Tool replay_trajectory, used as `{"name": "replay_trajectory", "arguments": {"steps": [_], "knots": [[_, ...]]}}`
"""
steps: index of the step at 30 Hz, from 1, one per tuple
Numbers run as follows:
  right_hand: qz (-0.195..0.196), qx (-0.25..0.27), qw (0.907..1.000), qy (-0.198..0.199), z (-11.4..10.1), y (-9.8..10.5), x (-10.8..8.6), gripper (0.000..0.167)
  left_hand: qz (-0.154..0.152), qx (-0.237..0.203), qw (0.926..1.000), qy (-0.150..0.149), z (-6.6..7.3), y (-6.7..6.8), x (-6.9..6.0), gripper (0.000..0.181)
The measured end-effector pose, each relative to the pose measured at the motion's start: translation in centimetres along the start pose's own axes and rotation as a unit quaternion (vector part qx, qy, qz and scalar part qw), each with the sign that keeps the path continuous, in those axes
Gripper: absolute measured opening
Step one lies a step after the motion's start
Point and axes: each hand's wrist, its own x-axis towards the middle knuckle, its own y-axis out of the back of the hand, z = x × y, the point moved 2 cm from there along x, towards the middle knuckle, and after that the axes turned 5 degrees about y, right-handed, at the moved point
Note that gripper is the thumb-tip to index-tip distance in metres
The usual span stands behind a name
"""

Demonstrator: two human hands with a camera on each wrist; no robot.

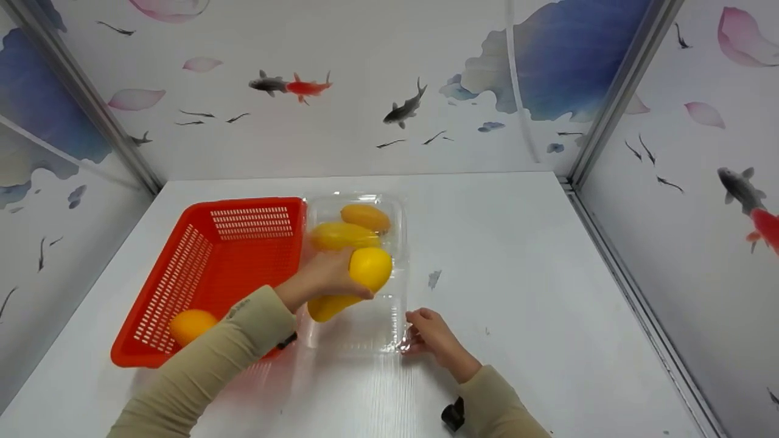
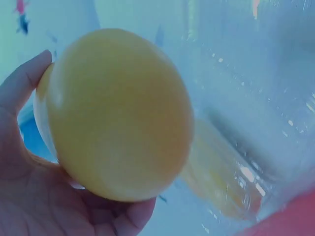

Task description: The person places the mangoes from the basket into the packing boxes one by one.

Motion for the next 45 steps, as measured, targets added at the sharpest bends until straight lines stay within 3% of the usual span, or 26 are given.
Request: {"name": "replay_trajectory", "arguments": {"steps": [5, 12, 17, 19, 26, 30, 37, 40, 45], "knots": [[-0.005, 0.000, 1.0000, 0.004, 0.3, 0.0, 0.0, 0.035, -0.001, 0.125, 0.9921, 0.009, 0.3, -3.3, 0.6, 0.084], [-0.024, 0.013, 0.9995, 0.017, 0.2, 0.0, -0.2, 0.032, -0.036, 0.170, 0.9846, 0.018, -0.3, -5.8, 1.3, 0.076], [-0.027, 0.017, 0.9992, 0.023, 0.1, 0.0, -0.2, 0.028, -0.047, 0.199, 0.9789, -0.003, -0.9, -6.6, 1.8, 0.070], [-0.025, 0.015, 0.9993, 0.023, 0.1, -0.1, -0.1, 0.026, -0.056, 0.196, 0.9790, -0.008, -1.3, -6.9, 2.0, 0.068], [-0.011, -0.001, 0.9997, 0.022, 0.1, -0.1, -0.2, 0.026, -0.098, 0.101, 0.9899, 0.015, -2.3, -7.2, 2.0, 0.068], [0.002, -0.006, 0.9999, 0.015, 0.2, -0.2, -0.1, 0.024, -0.104, 0.114, 0.9881, -0.002, -2.2, -7.2, 1.7, 0.071], [0.003, -0.011, 0.9999, 0.013, 0.1, -0.3, 0.0, 0.024, -0.122, 0.069, 0.9899, 0.019, -2.4, -7.0, 1.5, 0.066], [0.002, -0.012, 0.9998, 0.013, 0.0, -0.3, -0.1, 0.026, -0.122, 0.050, 0.9909, 0.028, -2.2, -6.8, 1.3, 0.069], [0.004, -0.014, 0.9998, 0.010, 0.1, -0.2, 0.0, 0.027, -0.107, 0.050, 0.9929, 0.013, -1.2, -5.5, 0.6, 0.080]]}}
